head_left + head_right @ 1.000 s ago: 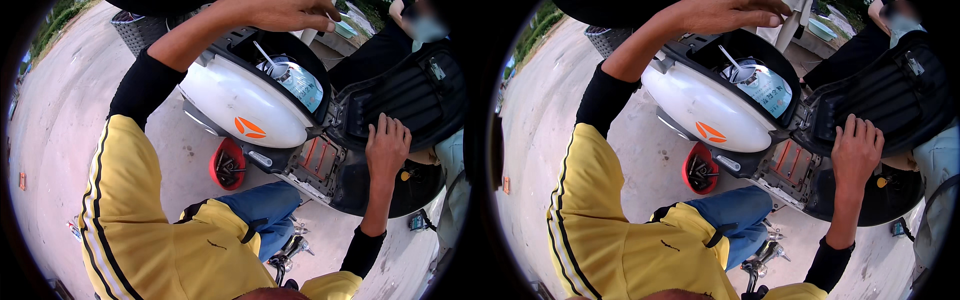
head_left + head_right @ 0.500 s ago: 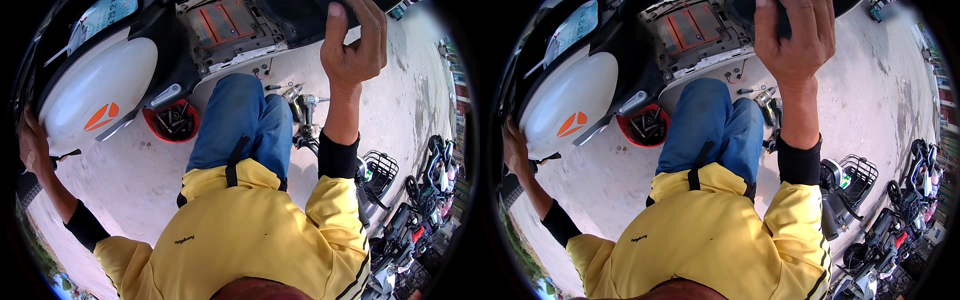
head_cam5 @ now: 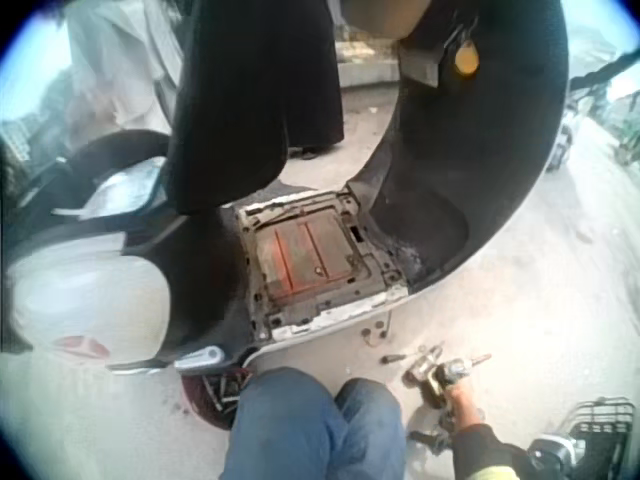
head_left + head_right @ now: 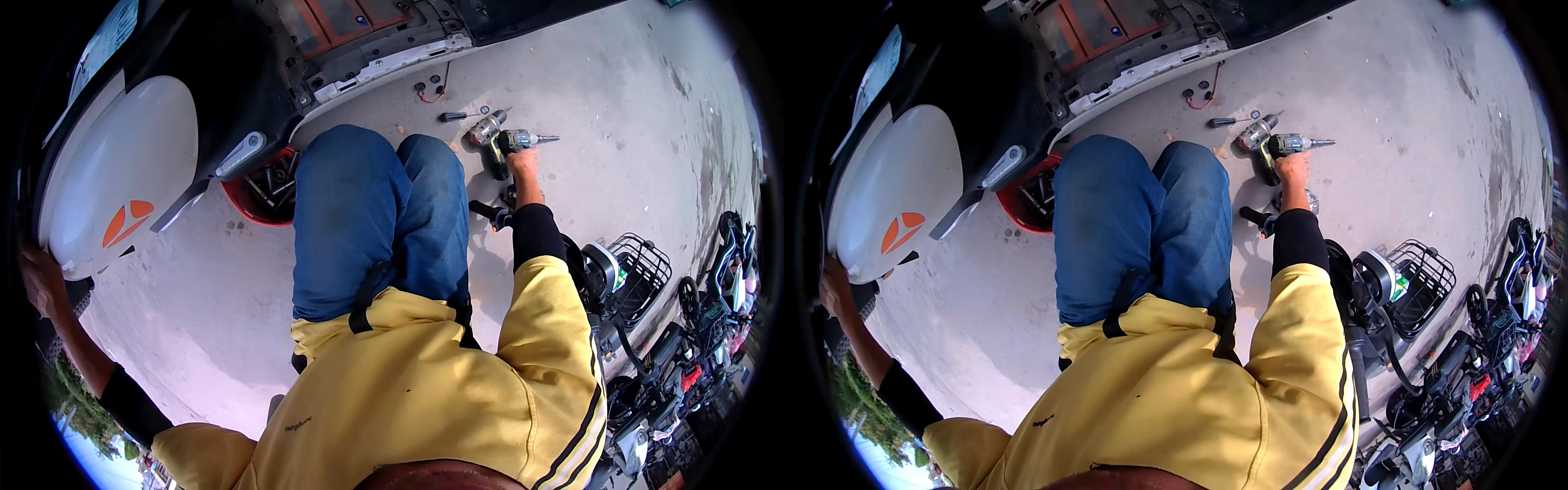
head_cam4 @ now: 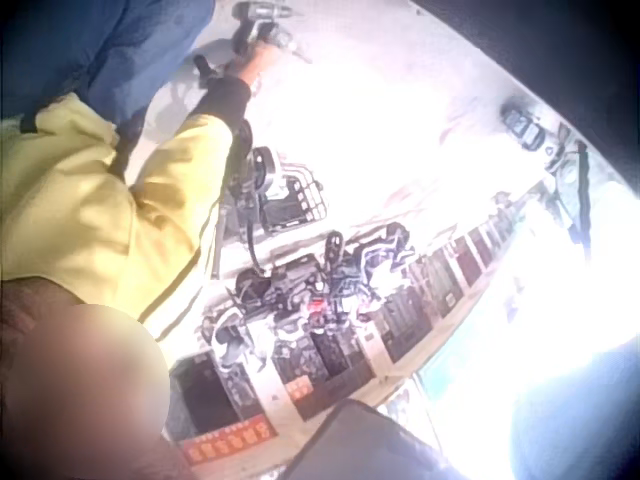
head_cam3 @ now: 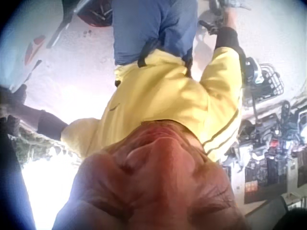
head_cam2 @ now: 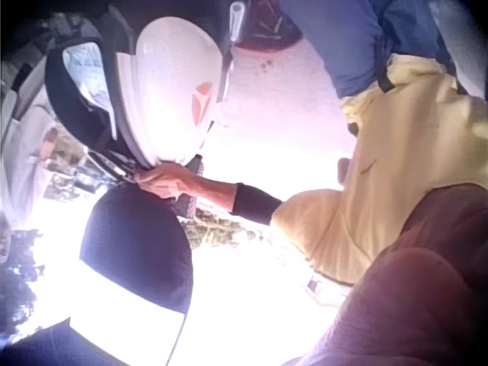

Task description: The person uses a power drill to remove screws from the seat assembly of a white scooter. After detaching the seat, they open the storage compartment and remove various items, including papers, a plastic bag, and a small orange object, placing them aside.

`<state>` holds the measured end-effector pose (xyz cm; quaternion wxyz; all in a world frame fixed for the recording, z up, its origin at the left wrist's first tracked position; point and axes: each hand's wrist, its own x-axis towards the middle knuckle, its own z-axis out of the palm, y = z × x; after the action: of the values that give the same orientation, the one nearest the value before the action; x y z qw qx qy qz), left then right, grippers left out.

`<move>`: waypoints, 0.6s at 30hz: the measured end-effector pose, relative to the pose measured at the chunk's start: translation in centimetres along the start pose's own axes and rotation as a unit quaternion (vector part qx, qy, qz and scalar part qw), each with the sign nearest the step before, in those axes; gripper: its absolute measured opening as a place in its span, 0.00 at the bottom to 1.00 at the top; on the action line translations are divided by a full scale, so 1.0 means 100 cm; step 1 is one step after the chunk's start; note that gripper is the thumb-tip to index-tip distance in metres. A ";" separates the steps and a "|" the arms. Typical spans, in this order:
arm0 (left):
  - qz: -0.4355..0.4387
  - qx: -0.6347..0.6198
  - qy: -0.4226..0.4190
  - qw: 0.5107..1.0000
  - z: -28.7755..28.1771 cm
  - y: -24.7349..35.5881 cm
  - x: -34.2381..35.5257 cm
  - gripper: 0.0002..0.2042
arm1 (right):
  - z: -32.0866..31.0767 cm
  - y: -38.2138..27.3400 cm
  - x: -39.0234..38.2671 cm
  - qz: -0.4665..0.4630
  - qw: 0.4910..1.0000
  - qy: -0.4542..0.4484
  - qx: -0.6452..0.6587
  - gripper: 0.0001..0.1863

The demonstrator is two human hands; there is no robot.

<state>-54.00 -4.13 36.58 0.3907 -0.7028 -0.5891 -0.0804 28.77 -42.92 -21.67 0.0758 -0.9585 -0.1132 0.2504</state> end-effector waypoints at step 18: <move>0.122 -0.037 0.112 0.985 -0.068 0.130 -0.027 0.11 | -0.049 0.024 0.000 -0.225 0.888 0.328 0.230 0.24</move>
<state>-40.86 -10.57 33.78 0.4345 -0.7701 -0.4480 -0.1323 31.61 -45.62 -17.94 0.3810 -0.8906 -0.2340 -0.0829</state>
